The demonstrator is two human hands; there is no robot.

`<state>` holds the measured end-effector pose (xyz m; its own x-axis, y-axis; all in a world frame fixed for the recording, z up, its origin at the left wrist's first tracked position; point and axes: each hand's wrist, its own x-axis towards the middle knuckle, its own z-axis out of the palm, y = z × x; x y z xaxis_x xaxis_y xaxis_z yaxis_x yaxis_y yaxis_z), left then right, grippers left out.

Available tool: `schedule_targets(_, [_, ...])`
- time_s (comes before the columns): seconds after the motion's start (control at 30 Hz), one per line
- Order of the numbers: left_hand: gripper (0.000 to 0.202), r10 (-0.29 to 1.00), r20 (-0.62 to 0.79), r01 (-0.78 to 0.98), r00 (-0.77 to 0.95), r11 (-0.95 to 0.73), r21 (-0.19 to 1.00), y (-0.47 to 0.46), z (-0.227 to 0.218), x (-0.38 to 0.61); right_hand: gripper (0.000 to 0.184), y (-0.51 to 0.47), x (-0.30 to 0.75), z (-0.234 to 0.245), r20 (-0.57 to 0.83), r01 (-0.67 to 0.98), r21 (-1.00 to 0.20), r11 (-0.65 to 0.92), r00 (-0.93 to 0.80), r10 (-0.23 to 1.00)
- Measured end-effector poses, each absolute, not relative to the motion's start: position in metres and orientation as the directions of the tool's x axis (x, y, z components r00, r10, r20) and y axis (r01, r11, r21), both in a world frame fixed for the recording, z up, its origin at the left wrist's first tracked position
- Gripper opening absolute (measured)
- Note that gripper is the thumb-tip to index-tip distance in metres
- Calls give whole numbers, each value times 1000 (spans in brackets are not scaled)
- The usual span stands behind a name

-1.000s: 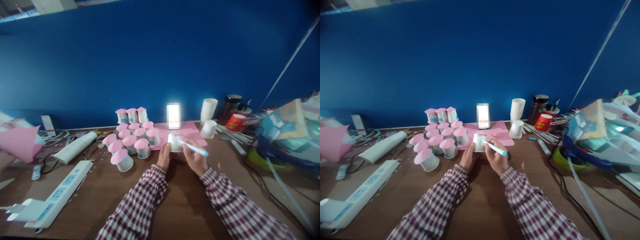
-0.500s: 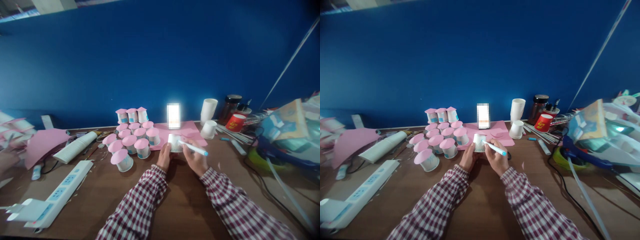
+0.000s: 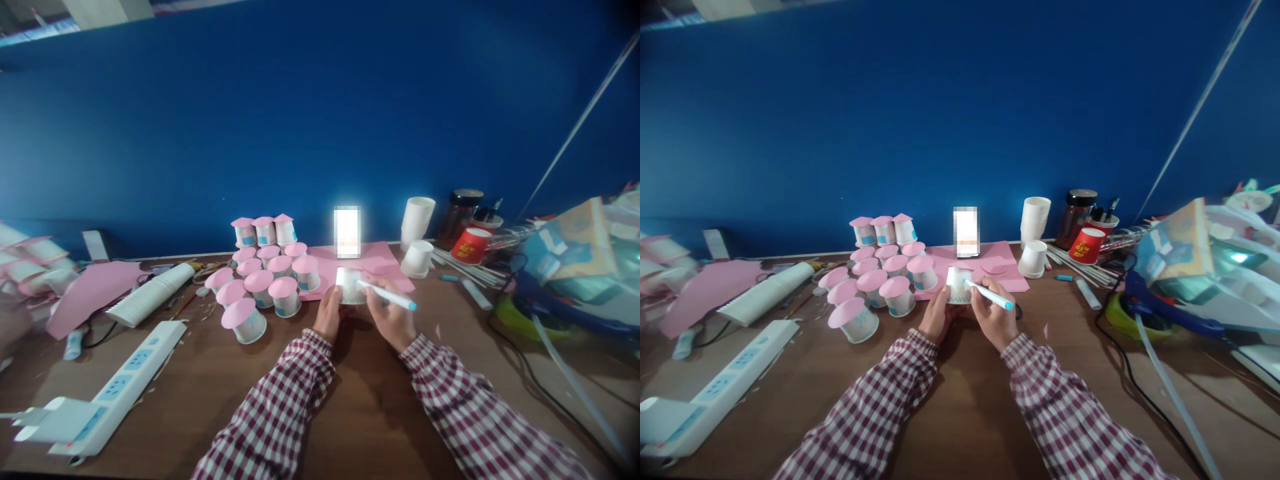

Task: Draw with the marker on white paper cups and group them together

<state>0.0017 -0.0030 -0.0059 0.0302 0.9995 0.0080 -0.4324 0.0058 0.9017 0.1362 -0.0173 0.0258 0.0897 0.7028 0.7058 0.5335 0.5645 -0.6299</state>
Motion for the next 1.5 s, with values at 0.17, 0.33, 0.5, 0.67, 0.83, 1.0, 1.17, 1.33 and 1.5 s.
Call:
schedule_targets(0.17, [45,1000,10,-426,29,3,905,-3,-6,2,17,-17,136,26,711,531,-628,570,94,696])
schedule_targets(0.33, [44,999,7,-431,37,9,902,-3,-6,1,15,-18,136,26,714,529,-623,576,82,696])
schedule_targets(0.5, [45,999,6,-454,33,10,891,-3,-5,1,13,-19,135,26,744,548,-590,593,84,663])
schedule_targets(0.67, [43,999,6,-482,37,13,876,-3,-4,2,13,-23,131,27,740,551,-578,602,42,672])
schedule_targets(0.83, [42,1000,2,-479,24,9,878,-2,-5,2,12,-23,130,26,748,553,-569,609,40,663])
schedule_targets(1.0, [40,999,19,-476,37,1,879,-2,-3,3,12,-23,130,26,742,548,-573,610,32,669])
schedule_targets(1.17, [38,999,17,-481,31,0,877,-3,-2,3,11,-23,130,26,738,547,-578,605,34,674])
schedule_targets(1.33, [39,1000,12,-493,24,1,870,-3,-1,3,12,-23,131,26,733,543,-584,603,34,680])
schedule_targets(1.5, [38,999,21,-490,29,-4,871,-4,0,3,13,-23,130,25,734,549,-581,601,34,678])
